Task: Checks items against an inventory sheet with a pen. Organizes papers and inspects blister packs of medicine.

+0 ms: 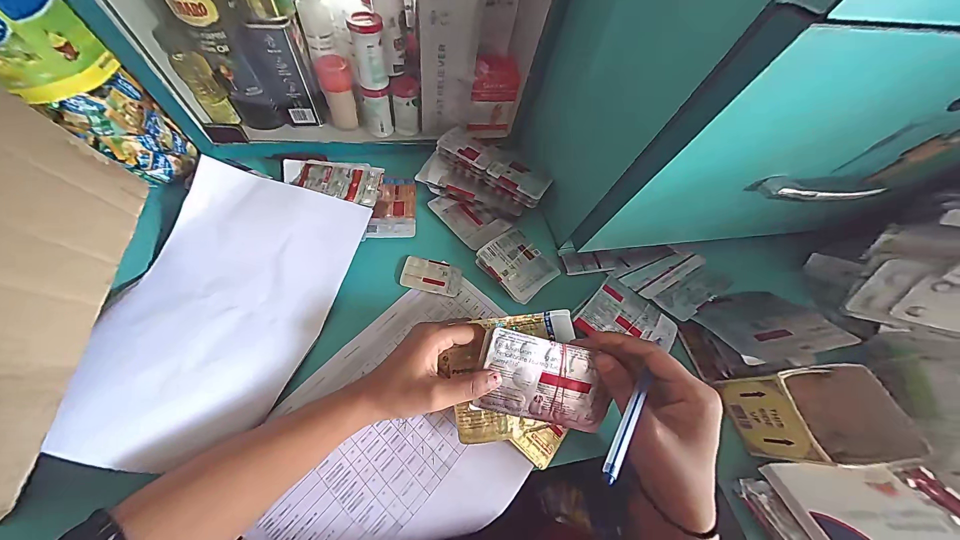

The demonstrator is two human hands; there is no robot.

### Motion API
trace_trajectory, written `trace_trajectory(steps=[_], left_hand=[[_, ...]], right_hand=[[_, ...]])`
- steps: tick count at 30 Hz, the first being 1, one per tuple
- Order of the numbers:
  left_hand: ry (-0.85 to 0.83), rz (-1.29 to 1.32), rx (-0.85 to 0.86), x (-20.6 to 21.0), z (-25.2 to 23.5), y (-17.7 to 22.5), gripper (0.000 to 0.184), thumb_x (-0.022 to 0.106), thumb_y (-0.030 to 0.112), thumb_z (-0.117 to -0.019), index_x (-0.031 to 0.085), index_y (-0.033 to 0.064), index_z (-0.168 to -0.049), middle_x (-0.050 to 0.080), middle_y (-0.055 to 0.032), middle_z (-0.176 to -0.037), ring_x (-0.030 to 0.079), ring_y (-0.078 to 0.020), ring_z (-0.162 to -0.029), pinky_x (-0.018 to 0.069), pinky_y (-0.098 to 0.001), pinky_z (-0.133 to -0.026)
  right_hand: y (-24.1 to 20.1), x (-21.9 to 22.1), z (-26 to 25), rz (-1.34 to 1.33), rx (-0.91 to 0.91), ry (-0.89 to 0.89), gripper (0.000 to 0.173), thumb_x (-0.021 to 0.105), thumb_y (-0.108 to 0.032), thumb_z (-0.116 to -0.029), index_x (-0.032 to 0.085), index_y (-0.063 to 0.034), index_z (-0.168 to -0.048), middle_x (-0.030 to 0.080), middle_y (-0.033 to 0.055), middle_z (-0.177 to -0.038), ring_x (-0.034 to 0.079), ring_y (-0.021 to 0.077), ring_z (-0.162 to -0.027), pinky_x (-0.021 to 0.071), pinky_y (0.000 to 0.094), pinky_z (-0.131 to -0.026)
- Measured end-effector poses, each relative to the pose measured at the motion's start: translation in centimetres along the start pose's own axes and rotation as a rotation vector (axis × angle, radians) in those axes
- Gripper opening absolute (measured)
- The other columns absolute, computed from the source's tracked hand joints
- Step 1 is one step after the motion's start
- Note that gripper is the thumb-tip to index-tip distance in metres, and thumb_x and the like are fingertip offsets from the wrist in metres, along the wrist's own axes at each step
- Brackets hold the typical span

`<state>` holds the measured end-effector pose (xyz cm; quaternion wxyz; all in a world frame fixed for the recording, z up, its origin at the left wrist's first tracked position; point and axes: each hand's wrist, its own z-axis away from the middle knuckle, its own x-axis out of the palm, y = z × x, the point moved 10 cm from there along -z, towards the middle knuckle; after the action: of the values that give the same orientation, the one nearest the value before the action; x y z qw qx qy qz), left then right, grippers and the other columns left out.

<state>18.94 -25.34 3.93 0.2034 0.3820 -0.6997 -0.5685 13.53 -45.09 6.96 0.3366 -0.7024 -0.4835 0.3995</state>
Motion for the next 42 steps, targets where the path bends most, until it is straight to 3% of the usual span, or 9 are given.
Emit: trace_trajectory(steps=[9, 14, 17, 28, 33, 35, 37, 39, 42], left_hand=[[-0.004, 0.004, 0.011, 0.0, 0.0, -0.1, 0.024, 0.067, 0.018, -0.0943, 0.068, -0.0032, -0.106, 0.071, 0.0020, -0.104, 0.065, 0.0046, -0.100, 0.0553, -0.0158, -0.088], [-0.011, 0.007, -0.006, 0.0, 0.0, 0.1, 0.024, 0.068, 0.016, -0.0938, 0.068, -0.0049, -0.107, 0.071, -0.0001, -0.104, 0.065, 0.0046, -0.100, 0.0547, -0.0158, -0.089], [-0.007, -0.001, -0.006, -0.2, 0.0, 0.2, 0.026, 0.068, 0.014, -0.0931, 0.068, -0.0070, -0.107, 0.071, -0.0026, -0.103, 0.065, 0.0044, -0.100, 0.0541, -0.0158, -0.089], [-0.002, 0.014, 0.000, -0.2, 0.0, 0.4, 0.028, 0.069, 0.014, -0.0927, 0.067, -0.0094, -0.108, 0.071, -0.0049, -0.105, 0.064, 0.0040, -0.101, 0.0531, -0.0155, -0.090], [0.023, -0.039, 0.005, -0.1, -0.1, 0.1, 0.035, 0.067, 0.019, -0.0954, 0.065, -0.0083, -0.117, 0.072, -0.0011, -0.108, 0.065, 0.0052, -0.101, 0.0550, -0.0157, -0.091], [0.025, -0.037, 0.002, -0.1, -0.2, 0.0, 0.035, 0.066, 0.018, -0.0964, 0.063, -0.0069, -0.121, 0.072, -0.0002, -0.110, 0.066, 0.0045, -0.102, 0.0555, -0.0162, -0.091], [0.021, -0.014, -0.023, -0.1, -0.2, -0.2, 0.038, 0.065, 0.015, -0.0956, 0.059, -0.0026, -0.129, 0.070, -0.0007, -0.116, 0.066, 0.0013, -0.105, 0.0563, -0.0179, -0.092], [0.021, 0.007, -0.053, -0.1, -0.2, -0.4, 0.044, 0.065, 0.013, -0.0944, 0.054, 0.0025, -0.135, 0.067, -0.0016, -0.124, 0.067, -0.0029, -0.108, 0.0576, -0.0207, -0.092], [0.036, -0.019, -0.052, -0.2, -0.3, -0.4, 0.052, 0.066, 0.015, -0.0940, 0.050, 0.0029, -0.141, 0.064, -0.0031, -0.130, 0.066, -0.0042, -0.113, 0.0569, -0.0217, -0.095]], right_hand=[[0.1, 0.1, -0.1, 0.024, -0.012, -0.014, 0.019, 0.057, -0.005, -0.0995, 0.069, 0.0003, -0.113, 0.076, -0.0028, -0.107, 0.070, -0.0015, -0.093, 0.0584, 0.0144, -0.081], [0.1, 0.2, -0.1, 0.025, 0.001, -0.016, 0.019, 0.058, -0.004, -0.0986, 0.069, -0.0019, -0.114, 0.075, -0.0070, -0.106, 0.068, -0.0044, -0.086, 0.0577, 0.0124, -0.074], [0.1, 0.2, -0.2, 0.012, 0.002, -0.022, 0.019, 0.059, -0.006, -0.0994, 0.070, -0.0045, -0.115, 0.075, -0.0081, -0.108, 0.070, -0.0025, -0.090, 0.0588, 0.0140, -0.079], [0.0, 0.5, -0.5, 0.009, -0.016, -0.052, 0.019, 0.059, -0.008, -0.1000, 0.070, -0.0061, -0.116, 0.075, -0.0092, -0.108, 0.070, -0.0029, -0.090, 0.0587, 0.0137, -0.078], [-0.4, 0.4, -1.5, 0.227, -0.060, -0.070, 0.023, 0.062, -0.013, -0.0989, 0.072, 0.0024, -0.112, 0.077, 0.0033, -0.105, 0.071, -0.0010, -0.093, 0.0587, 0.0154, -0.084], [-1.0, -1.7, -2.7, 0.540, -0.081, 0.062, 0.023, 0.062, -0.016, -0.0987, 0.074, -0.0010, -0.112, 0.077, 0.0091, -0.100, 0.072, 0.0090, -0.088, 0.0582, 0.0255, -0.079], [-1.1, -4.1, -4.3, 0.790, -0.003, 0.169, 0.026, 0.059, -0.008, -0.0972, 0.072, -0.0008, -0.119, 0.075, 0.0195, -0.101, 0.073, 0.0321, -0.085, 0.0561, 0.0505, -0.071], [0.2, -5.9, -6.0, 0.917, 0.195, 0.186, 0.029, 0.058, -0.007, -0.0993, 0.069, 0.0005, -0.125, 0.072, 0.0273, -0.105, 0.069, 0.0495, -0.093, 0.0491, 0.0689, -0.075], [3.3, -6.7, -7.7, 0.966, 0.422, 0.058, 0.038, 0.060, 0.000, -0.0962, 0.065, -0.0014, -0.133, 0.067, 0.0357, -0.112, 0.061, 0.0600, -0.105, 0.0426, 0.0769, -0.083]])
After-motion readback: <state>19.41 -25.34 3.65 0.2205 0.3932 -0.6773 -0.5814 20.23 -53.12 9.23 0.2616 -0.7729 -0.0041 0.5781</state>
